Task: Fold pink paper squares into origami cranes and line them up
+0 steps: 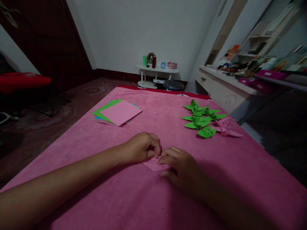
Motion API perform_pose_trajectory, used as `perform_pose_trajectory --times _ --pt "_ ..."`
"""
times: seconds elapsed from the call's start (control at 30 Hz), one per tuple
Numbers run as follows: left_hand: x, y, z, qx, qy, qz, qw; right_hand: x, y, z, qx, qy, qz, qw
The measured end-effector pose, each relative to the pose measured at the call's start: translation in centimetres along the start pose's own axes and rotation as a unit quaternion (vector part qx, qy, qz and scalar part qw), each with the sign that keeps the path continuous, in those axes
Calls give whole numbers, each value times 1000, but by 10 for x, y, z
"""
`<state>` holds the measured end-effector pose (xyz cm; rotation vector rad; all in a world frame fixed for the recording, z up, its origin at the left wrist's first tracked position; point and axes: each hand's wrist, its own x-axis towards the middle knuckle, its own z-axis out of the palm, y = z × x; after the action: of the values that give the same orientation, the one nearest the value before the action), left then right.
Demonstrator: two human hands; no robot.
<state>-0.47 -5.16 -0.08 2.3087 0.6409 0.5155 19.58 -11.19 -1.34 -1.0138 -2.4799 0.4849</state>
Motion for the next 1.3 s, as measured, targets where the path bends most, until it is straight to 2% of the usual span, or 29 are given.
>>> perform_pose_trajectory --times 0.1,0.23,0.43,0.63,0.8,0.93,1.03,1.17,1.3 --pt "-15 7 -1 -7 -8 35 999 1 -5 1 -18 -3 10 1000" --pt "-33 9 6 67 25 63 995 0 -7 3 -28 0 15 1000" --pt "-44 2 18 34 45 31 998 -3 -8 6 -42 -2 26 999" --pt "-45 5 18 21 49 8 999 -4 -19 9 -105 41 38 993" --pt "-46 10 17 16 49 -9 999 -6 -24 14 -80 60 29 995" --pt "-46 16 17 14 43 -46 998 -5 -24 13 -6 39 85 996" --pt "-45 20 20 -2 63 -87 994 -3 -25 11 41 30 137 989" --pt "-44 21 26 -43 94 -140 985 -1 -25 11 59 33 187 980" --pt "-44 19 27 -54 97 -149 983 0 -25 13 47 42 210 976"
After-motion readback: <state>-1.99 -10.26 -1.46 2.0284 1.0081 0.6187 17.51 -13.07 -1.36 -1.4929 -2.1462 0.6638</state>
